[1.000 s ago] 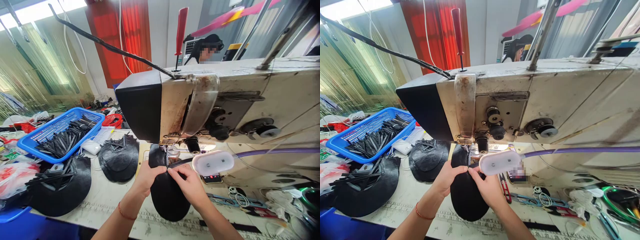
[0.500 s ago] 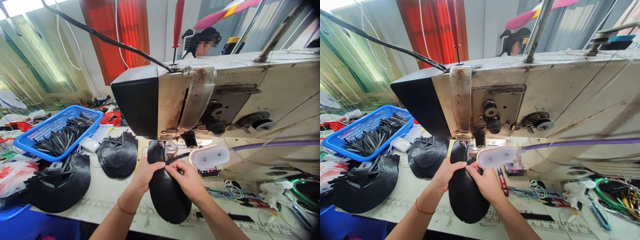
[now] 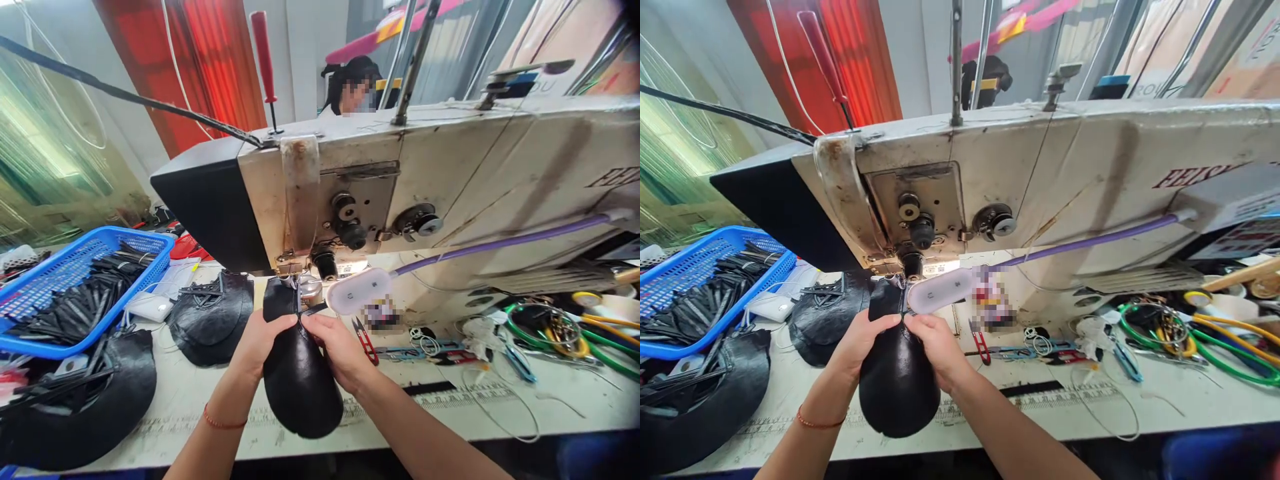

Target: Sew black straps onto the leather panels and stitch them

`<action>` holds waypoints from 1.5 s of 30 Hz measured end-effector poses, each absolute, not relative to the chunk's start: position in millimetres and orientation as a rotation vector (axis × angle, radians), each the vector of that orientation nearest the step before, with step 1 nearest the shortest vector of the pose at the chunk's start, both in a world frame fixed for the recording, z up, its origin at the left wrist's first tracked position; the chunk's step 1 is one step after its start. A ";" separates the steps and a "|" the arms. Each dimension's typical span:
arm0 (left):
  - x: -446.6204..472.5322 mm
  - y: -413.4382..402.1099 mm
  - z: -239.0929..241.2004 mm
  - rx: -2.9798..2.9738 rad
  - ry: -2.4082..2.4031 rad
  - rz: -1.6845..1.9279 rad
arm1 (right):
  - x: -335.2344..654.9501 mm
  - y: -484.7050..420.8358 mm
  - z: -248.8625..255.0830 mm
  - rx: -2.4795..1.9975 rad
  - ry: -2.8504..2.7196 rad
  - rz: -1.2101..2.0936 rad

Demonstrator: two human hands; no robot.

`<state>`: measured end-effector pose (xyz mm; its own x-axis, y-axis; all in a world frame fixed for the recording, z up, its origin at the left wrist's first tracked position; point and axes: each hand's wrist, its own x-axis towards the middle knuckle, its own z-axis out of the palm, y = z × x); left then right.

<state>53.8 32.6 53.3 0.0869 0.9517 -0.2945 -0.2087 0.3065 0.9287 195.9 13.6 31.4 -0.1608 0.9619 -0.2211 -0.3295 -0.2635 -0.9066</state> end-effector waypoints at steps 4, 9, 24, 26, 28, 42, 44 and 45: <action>55.7 31.4 52.1 0.843 1.123 1.047 | 195.2 13.3 27.3 -1.017 -0.805 1.631; 56.8 31.0 52.5 0.841 1.104 1.049 | 197.0 14.1 26.6 -1.019 -0.771 1.651; 54.8 35.8 44.9 0.839 1.123 1.050 | 198.2 14.1 16.4 -1.013 -0.745 1.696; 54.8 36.5 44.2 0.842 1.104 1.050 | 197.6 13.6 17.6 -0.998 -0.744 1.703; 54.9 36.4 44.0 0.847 1.087 1.045 | 197.2 12.8 18.9 -0.989 -0.746 1.710; 55.4 35.9 41.7 0.839 1.071 1.043 | 197.7 10.0 19.6 -1.022 -0.792 1.672; 55.2 35.9 41.0 0.844 1.062 1.049 | 198.0 9.5 19.5 -1.031 -0.802 1.665; 55.1 35.7 41.1 0.854 1.061 1.052 | 198.2 9.3 19.7 -1.038 -0.808 1.660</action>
